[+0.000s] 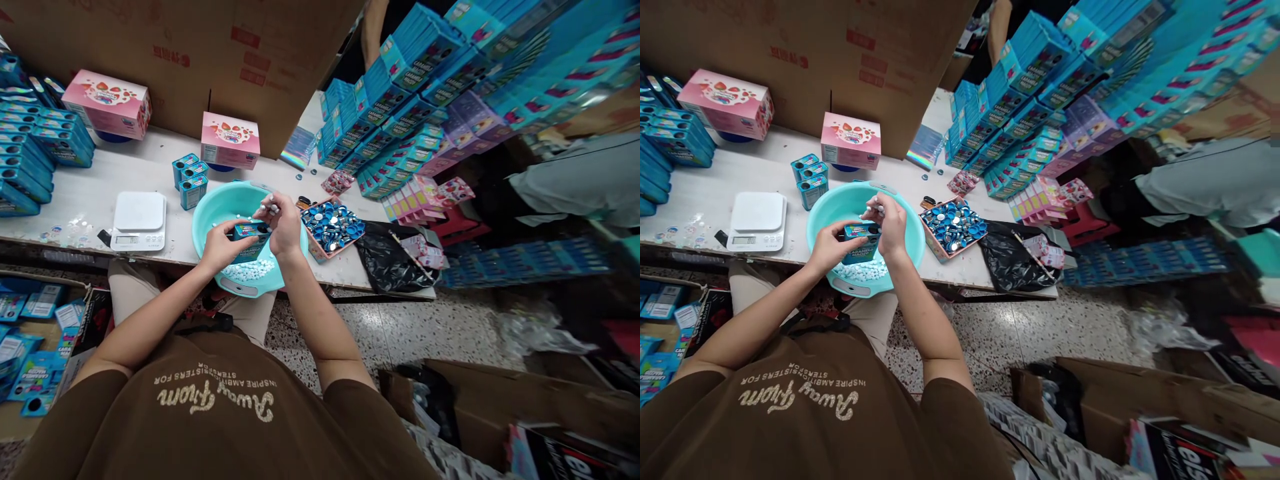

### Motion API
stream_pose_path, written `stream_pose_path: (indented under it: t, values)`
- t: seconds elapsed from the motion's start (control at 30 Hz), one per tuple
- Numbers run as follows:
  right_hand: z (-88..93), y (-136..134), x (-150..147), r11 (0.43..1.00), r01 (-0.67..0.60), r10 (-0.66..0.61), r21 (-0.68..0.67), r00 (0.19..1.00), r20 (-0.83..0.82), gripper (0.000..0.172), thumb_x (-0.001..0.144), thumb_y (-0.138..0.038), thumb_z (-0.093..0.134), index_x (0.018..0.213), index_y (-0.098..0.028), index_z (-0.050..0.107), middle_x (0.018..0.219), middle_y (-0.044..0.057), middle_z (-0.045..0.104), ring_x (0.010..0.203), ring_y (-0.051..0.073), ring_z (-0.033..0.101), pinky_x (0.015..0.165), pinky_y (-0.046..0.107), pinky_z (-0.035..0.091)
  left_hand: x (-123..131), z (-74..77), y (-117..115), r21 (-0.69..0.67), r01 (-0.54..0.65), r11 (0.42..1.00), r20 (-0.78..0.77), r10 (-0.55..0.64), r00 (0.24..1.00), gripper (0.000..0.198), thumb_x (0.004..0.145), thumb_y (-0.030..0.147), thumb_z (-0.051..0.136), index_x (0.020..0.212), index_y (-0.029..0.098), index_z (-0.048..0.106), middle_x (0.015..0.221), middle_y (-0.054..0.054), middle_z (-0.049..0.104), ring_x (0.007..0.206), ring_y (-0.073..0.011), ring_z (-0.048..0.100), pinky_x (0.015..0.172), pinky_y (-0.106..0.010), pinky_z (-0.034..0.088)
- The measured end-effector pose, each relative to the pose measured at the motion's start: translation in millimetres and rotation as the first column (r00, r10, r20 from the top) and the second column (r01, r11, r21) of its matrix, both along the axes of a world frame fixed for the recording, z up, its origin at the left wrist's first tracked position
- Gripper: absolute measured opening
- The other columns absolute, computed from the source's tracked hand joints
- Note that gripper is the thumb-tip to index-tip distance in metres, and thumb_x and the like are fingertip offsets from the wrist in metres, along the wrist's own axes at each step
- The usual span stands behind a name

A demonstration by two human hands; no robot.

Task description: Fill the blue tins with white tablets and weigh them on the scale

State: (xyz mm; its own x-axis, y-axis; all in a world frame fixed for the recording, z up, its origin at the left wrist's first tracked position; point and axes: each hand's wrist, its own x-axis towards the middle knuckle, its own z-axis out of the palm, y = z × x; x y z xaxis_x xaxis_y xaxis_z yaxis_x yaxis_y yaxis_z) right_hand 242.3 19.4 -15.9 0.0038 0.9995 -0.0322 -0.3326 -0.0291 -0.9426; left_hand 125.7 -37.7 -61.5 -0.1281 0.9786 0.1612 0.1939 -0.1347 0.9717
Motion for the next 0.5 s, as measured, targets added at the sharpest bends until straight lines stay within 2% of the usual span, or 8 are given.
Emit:
stream_pose_path:
  t: [0.07,0.17,0.27,0.4,0.5]
  values:
    - [1.0,-1,1,1.0,0.006,-0.006,0.013,1.0,-0.004,0.032,0.08,-0.049,0.061,0.065,-0.022,0.051,0.06,-0.006,0.051,0.054,0.009,0.057,0.058,0.025,0.051,0,-4.0,0,-0.027,0.01,1.0,0.076,-0.008,0.997,0.038,0.07,0.033,0.082,0.105,0.02,0.074,0.104,-0.006,0.075,0.097,-0.022,0.069,0.088,-0.034,0.052]
    - [-0.2,-3,3,0.999,0.03,-0.03,0.018,1.0,-0.002,0.038,0.082,-0.051,0.06,0.06,-0.023,0.045,0.055,-0.006,0.043,0.055,0.01,0.058,0.059,0.024,0.049,0,-5.2,-1,-0.024,-0.002,1.0,0.1,0.004,0.995,0.04,0.07,0.033,0.082,0.106,0.019,0.073,0.107,-0.007,0.074,0.097,-0.0222,0.068,0.087,-0.033,0.052]
    - [-3.2,-5,4,0.999,0.038,-0.038,0.017,0.999,-0.009,0.042,0.083,-0.05,0.059,0.058,-0.024,0.039,0.052,-0.007,0.039,0.056,0.011,0.058,0.064,0.026,0.05,-1,0.7,-5,0.016,-0.002,1.0,0.041,0.002,0.999,0.038,0.07,0.032,0.081,0.105,0.02,0.074,0.106,-0.007,0.074,0.098,-0.022,0.067,0.089,-0.034,0.052]
    - [-2.7,-6,4,1.0,0.006,-0.005,0.024,0.999,-0.051,0.044,0.084,-0.049,0.057,0.056,-0.024,0.034,0.052,-0.005,0.042,0.055,0.011,0.054,0.064,0.028,0.051,-3,7.5,-7,0.081,0.0,0.997,-0.035,0.003,0.999,0.036,0.069,0.03,0.083,0.102,0.023,0.074,0.109,-0.007,0.073,0.105,-0.0228,0.066,0.098,-0.038,0.049]
    - [1.8,-7,4,1.0,-0.015,0.017,0.027,0.997,-0.071,0.045,0.083,-0.047,0.058,0.055,-0.024,0.031,0.051,-0.006,0.041,0.051,0.01,0.049,0.058,0.026,0.047,-3,4.1,-4,-0.011,0.035,0.999,0.129,-0.033,0.991,0.042,0.065,0.035,0.084,0.103,0.02,0.074,0.106,-0.007,0.074,0.102,-0.0239,0.067,0.096,-0.039,0.05]
